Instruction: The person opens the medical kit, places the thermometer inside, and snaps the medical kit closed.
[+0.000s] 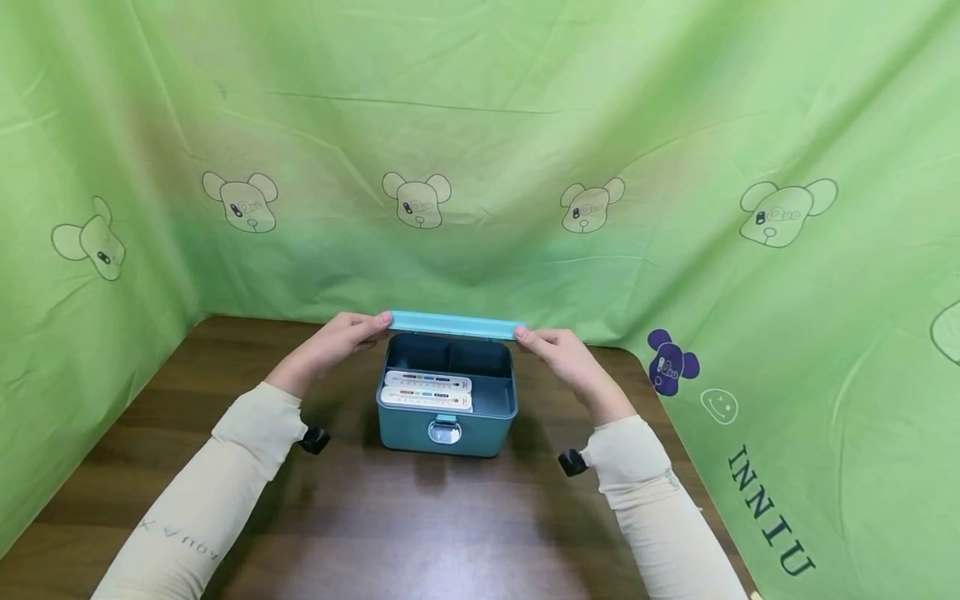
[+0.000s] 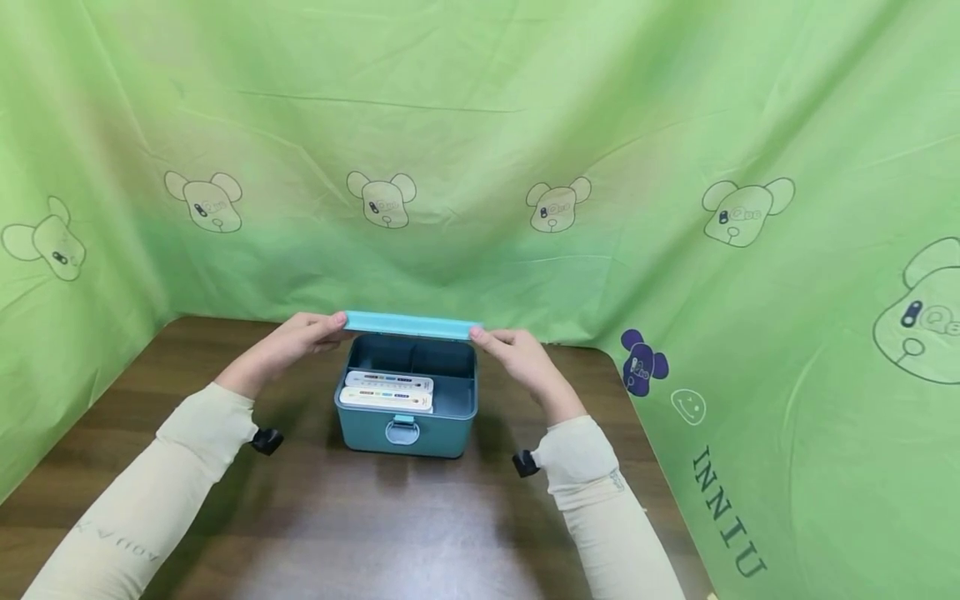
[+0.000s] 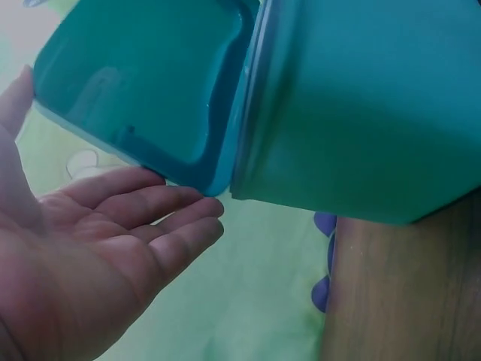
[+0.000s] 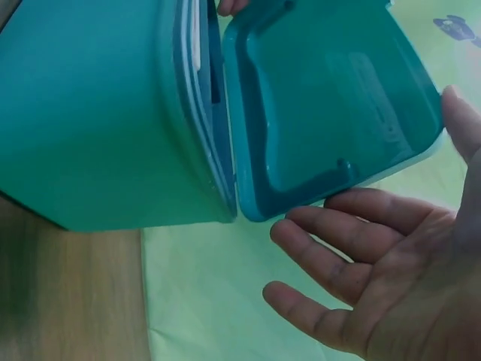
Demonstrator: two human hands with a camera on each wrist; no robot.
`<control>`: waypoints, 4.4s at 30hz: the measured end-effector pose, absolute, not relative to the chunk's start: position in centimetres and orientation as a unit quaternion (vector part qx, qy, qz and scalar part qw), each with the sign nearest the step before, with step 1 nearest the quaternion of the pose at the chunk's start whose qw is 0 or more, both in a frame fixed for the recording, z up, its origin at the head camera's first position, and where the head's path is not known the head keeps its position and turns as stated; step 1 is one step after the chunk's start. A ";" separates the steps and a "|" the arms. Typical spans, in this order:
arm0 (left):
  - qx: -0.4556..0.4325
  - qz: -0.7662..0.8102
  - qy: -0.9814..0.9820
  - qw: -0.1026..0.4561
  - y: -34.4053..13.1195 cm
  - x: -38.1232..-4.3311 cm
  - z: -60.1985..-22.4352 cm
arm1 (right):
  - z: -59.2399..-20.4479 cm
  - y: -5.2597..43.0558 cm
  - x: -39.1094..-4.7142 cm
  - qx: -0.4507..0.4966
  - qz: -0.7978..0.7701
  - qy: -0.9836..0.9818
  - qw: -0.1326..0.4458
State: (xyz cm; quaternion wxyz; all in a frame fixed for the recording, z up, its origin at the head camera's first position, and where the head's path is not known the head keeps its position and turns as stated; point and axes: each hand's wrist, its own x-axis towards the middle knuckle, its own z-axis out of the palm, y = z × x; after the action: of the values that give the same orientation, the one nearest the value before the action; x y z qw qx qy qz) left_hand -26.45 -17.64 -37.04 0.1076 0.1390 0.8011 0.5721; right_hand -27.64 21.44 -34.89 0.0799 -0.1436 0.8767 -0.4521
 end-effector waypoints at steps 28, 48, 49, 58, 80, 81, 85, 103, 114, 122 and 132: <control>0.042 0.517 0.855 0.017 -15.2 -21.4 -36.1 | -35.3 19.2 -22.8 -0.061 -0.449 0.890 -0.047; 0.047 0.528 0.845 -0.074 -14.2 -18.7 -39.9 | -38.9 18.9 -20.5 -0.037 -0.483 0.872 -0.077; 0.047 0.531 0.843 -0.076 -14.2 -18.6 -40.2 | -39.1 18.9 -20.5 -0.035 -0.484 0.871 -0.079; 0.048 0.547 0.828 -0.112 -13.7 -17.8 -42.2 | -41.4 18.3 -19.8 -0.022 -0.528 0.842 -0.109; 0.050 0.569 0.805 -0.160 -12.7 -17.5 -45.4 | -44.5 17.7 -19.9 -0.032 -0.553 0.822 -0.133; 0.051 0.569 0.806 -0.159 -12.7 -17.5 -45.4 | -44.5 17.7 -19.9 -0.032 -0.551 0.823 -0.133; 0.049 0.564 0.810 -0.150 -12.7 -17.8 -45.4 | -44.6 17.5 -20.0 -0.033 -0.522 0.839 -0.150; 0.031 0.586 0.795 -0.153 -12.2 -19.9 -46.5 | -44.9 16.8 -21.6 -0.012 -0.484 0.859 -0.167; 0.039 0.560 0.822 -0.094 -12.8 -20.5 -48.5 | -45.1 15.9 -20.7 0.034 -0.501 0.847 -0.173; 0.036 0.572 0.813 -0.103 -12.7 -20.8 -48.9 | -45.4 15.6 -19.9 0.039 -0.498 0.842 -0.203; 0.048 0.576 0.810 -0.099 -12.2 -21.5 -48.4 | -46.7 13.3 -18.0 0.067 -0.509 0.820 -0.251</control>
State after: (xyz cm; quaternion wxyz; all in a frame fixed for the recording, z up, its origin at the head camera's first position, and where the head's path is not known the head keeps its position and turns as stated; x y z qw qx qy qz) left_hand -21.48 -12.24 -48.37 -0.0993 0.0483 0.8102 0.5756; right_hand -17.98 13.26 -46.72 -0.2515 0.0669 0.8205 -0.5090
